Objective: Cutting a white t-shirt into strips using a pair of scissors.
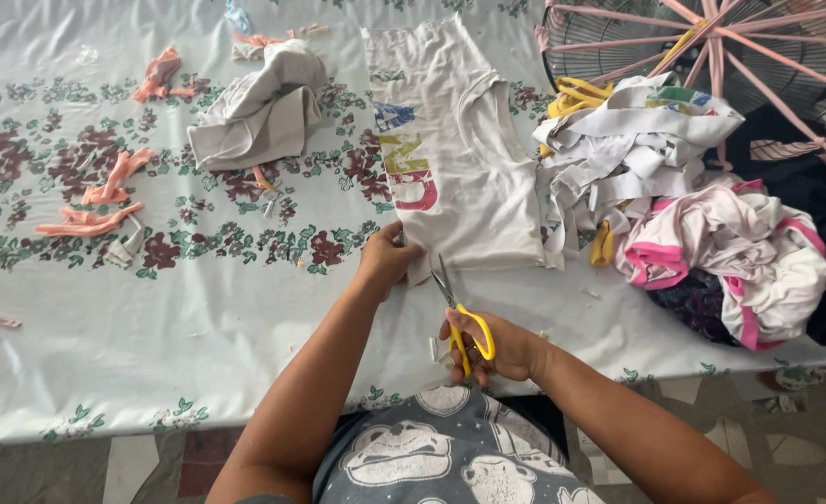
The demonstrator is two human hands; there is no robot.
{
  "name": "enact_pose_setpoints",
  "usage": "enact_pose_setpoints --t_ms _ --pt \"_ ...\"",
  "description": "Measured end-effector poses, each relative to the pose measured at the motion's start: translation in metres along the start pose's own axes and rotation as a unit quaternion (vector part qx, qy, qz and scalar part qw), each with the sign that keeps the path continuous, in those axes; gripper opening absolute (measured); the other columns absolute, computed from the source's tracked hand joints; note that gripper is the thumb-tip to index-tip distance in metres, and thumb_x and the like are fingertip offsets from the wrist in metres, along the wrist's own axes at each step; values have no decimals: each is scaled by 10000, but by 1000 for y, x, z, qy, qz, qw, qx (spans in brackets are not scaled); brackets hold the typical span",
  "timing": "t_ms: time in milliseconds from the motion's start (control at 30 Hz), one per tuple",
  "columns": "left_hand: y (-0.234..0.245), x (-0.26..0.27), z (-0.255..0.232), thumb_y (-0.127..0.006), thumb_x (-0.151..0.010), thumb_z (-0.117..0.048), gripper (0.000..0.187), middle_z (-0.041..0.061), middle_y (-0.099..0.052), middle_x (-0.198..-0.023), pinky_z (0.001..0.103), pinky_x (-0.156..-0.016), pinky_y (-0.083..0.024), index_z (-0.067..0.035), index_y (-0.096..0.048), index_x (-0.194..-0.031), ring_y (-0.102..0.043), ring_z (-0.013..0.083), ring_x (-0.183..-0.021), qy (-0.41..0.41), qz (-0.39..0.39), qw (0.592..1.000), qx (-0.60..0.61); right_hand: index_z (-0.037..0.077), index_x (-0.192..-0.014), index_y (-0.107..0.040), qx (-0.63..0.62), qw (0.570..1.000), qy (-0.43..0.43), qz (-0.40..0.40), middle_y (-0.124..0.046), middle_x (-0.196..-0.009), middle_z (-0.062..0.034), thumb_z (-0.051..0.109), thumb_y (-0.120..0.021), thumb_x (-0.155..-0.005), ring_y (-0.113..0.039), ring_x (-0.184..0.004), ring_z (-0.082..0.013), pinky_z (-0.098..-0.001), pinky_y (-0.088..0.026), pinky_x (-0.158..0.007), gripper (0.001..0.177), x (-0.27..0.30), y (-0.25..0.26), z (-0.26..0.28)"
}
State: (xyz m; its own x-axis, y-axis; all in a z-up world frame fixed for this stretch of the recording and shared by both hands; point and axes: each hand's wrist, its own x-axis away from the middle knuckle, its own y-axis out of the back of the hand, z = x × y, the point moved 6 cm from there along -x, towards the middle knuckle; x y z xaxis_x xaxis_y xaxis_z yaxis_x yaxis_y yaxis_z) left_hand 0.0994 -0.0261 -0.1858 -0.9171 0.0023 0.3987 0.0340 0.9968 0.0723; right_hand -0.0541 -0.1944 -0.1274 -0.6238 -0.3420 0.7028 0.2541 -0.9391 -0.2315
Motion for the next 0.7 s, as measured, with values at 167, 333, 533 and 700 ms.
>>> enact_pose_setpoints --t_ms 167,333,533,700 --pt "7 -12 15 -730 -839 -49 643 254 -706 -1013 570 -650 -664 -91 -543 -1453 -709 358 -858 17 23 993 113 30 -1124 -557 12 1000 -18 -2 -609 -715 -180 561 -546 -1013 -738 -628 -368 -337 -533 -323 542 3 -3 -8" --pt "10 12 0 -797 -788 20 782 276 -685 -1020 549 -606 -675 -46 -468 -1494 -695 332 -821 27 46 989 141 4 -1168 -536 22 1000 8 -19 -626 -705 -205 567 -579 -1001 -746 -637 -384 -362 -555 -340 589 -2 -11 8" --pt "0 28 -4 -805 -752 99 1011 321 -667 -1108 518 -599 -664 -174 -314 -1592 -754 416 -785 69 95 976 183 -13 -1137 -559 47 997 33 -50 -608 -688 -190 523 -610 -1003 -733 -588 -377 -359 -554 -331 555 -8 -17 13" --pt "0 33 -11 -785 -753 111 1002 310 -691 -1078 483 -592 -675 -192 -319 -1587 -759 403 -763 82 85 977 177 2 -1071 -582 66 993 62 -76 -592 -658 -196 481 -656 -993 -715 -541 -372 -336 -523 -300 490 -9 -17 15"
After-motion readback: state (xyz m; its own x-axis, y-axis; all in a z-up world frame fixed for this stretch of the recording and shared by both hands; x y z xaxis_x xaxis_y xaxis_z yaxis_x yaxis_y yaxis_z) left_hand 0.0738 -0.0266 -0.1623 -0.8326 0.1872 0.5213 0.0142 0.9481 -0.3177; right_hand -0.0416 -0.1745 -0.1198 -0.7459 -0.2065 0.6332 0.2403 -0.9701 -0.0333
